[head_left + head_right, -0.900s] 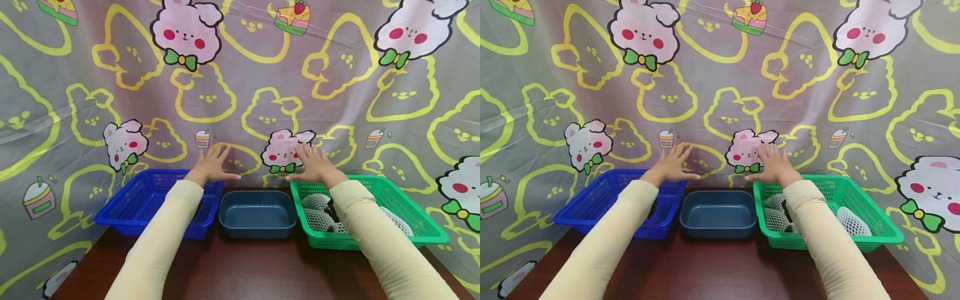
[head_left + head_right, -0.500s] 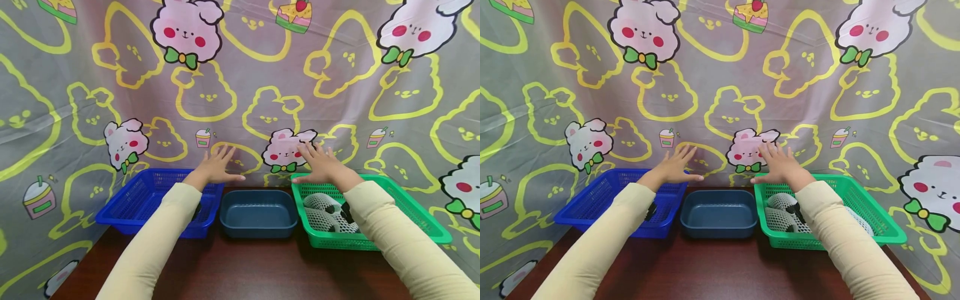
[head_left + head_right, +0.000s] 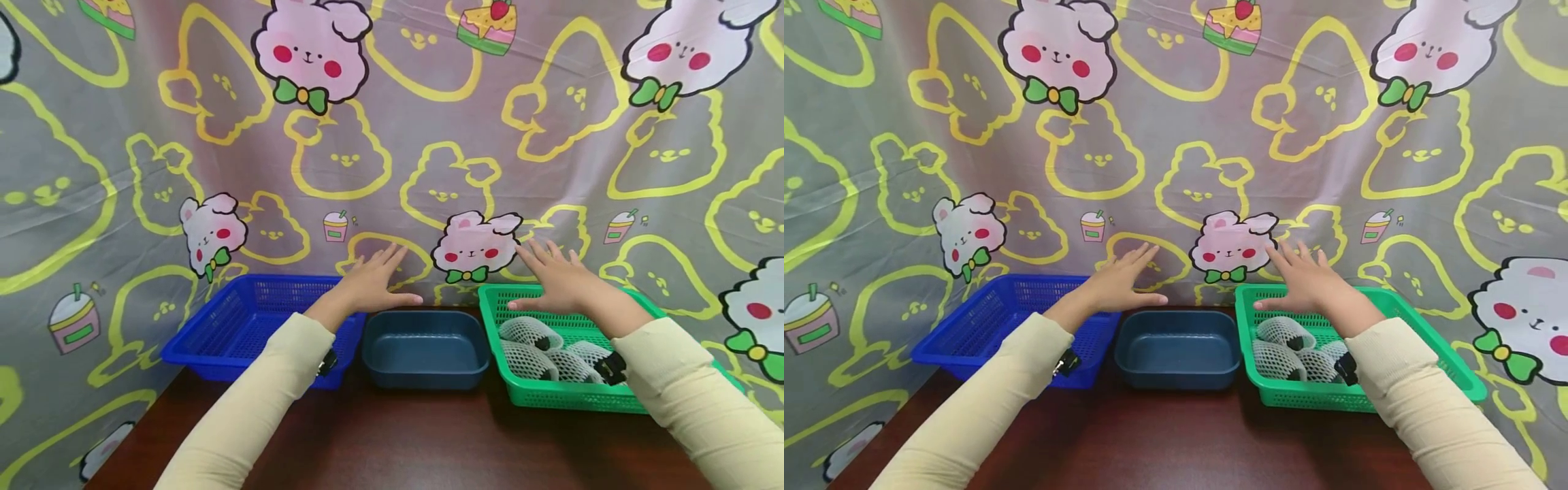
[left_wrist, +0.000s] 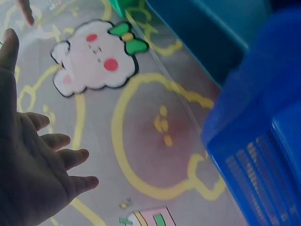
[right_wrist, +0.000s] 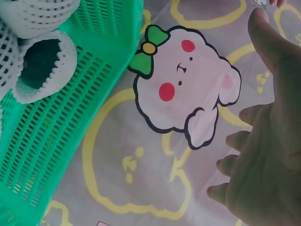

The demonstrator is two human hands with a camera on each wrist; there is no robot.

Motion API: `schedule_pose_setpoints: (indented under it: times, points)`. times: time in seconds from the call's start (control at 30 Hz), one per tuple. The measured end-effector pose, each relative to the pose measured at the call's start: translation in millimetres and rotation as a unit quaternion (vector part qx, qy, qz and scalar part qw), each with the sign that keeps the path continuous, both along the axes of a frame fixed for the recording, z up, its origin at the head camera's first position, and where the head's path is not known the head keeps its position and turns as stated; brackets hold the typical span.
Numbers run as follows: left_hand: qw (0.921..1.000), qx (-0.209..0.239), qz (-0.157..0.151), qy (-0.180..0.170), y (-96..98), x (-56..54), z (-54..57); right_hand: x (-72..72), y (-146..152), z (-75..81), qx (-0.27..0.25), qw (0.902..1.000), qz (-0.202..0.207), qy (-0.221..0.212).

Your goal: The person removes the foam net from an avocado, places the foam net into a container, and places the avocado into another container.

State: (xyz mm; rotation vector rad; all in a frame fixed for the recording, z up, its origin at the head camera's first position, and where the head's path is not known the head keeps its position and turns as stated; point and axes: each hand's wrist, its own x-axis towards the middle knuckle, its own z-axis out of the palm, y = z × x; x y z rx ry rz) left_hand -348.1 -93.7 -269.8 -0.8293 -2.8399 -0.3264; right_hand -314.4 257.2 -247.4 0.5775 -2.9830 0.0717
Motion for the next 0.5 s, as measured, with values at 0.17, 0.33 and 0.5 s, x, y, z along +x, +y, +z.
schedule_pose_setpoints:
  times: [0.17,0.33,0.5]
  points:
    - [0.9996,0.018,-0.018,-0.007,12.7,10.9,-8.4,7.7,11,-4.3,-0.015,0.9999,0.001,0.0]
    - [0.9951,0.081,-0.043,-0.038,25.4,20.6,-19.7,16.1,22,-7.3,-0.038,0.9992,0.008,0.002]
    - [0.9834,0.144,-0.065,-0.089,37.0,30.2,-32.3,21.6,33,-12.3,-0.052,0.9986,0.004,-0.006]
